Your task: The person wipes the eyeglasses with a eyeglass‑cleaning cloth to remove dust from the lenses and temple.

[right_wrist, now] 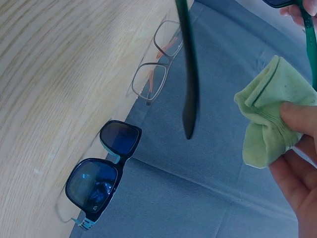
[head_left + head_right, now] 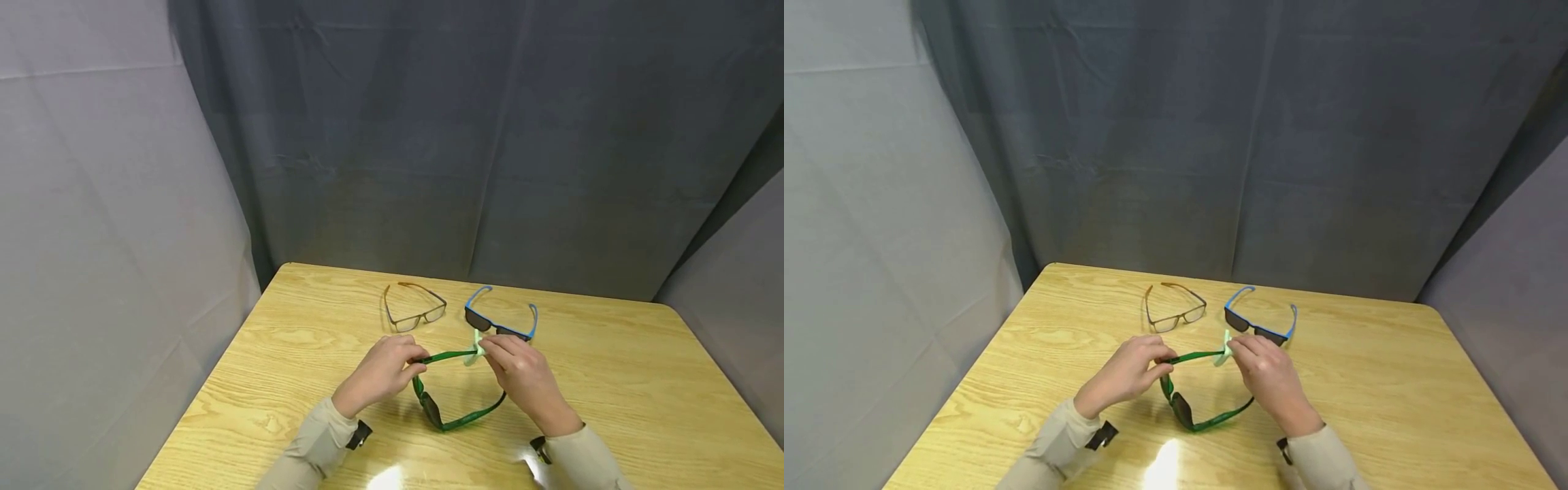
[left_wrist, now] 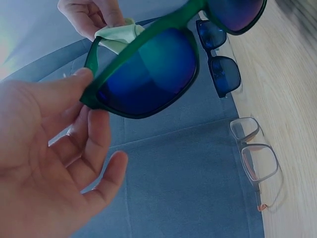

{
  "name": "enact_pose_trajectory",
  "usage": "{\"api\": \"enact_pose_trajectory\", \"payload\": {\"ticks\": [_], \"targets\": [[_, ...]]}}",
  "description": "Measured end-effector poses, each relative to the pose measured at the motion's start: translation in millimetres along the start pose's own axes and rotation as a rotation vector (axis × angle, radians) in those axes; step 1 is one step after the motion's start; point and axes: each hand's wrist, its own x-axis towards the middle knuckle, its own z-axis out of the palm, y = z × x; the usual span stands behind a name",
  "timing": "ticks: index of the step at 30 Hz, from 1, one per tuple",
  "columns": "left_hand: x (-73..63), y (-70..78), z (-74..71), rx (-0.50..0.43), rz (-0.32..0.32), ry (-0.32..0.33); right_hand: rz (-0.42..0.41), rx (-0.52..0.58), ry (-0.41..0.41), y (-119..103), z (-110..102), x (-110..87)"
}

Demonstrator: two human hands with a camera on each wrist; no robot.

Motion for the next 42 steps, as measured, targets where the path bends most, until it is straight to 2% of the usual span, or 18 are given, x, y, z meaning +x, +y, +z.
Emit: {"api": "enact_pose_trajectory", "payload": {"ticks": [13,33,42], "targets": [[-1.7,-1.1,-0.9,-0.016,-0.011,-0.002,0.015,0.008,-0.029,2,-3,-2.7],[-3.1,-2.8,-3.4,-0.024,-0.026,0.001,0.019,-0.002,-0.005,7,-6,-2.8],[-11.4,-18.6,-12.6,-0.089,-0.085,0.01,0.124,-0.104,0.066,19,-17,-5.7]]}}
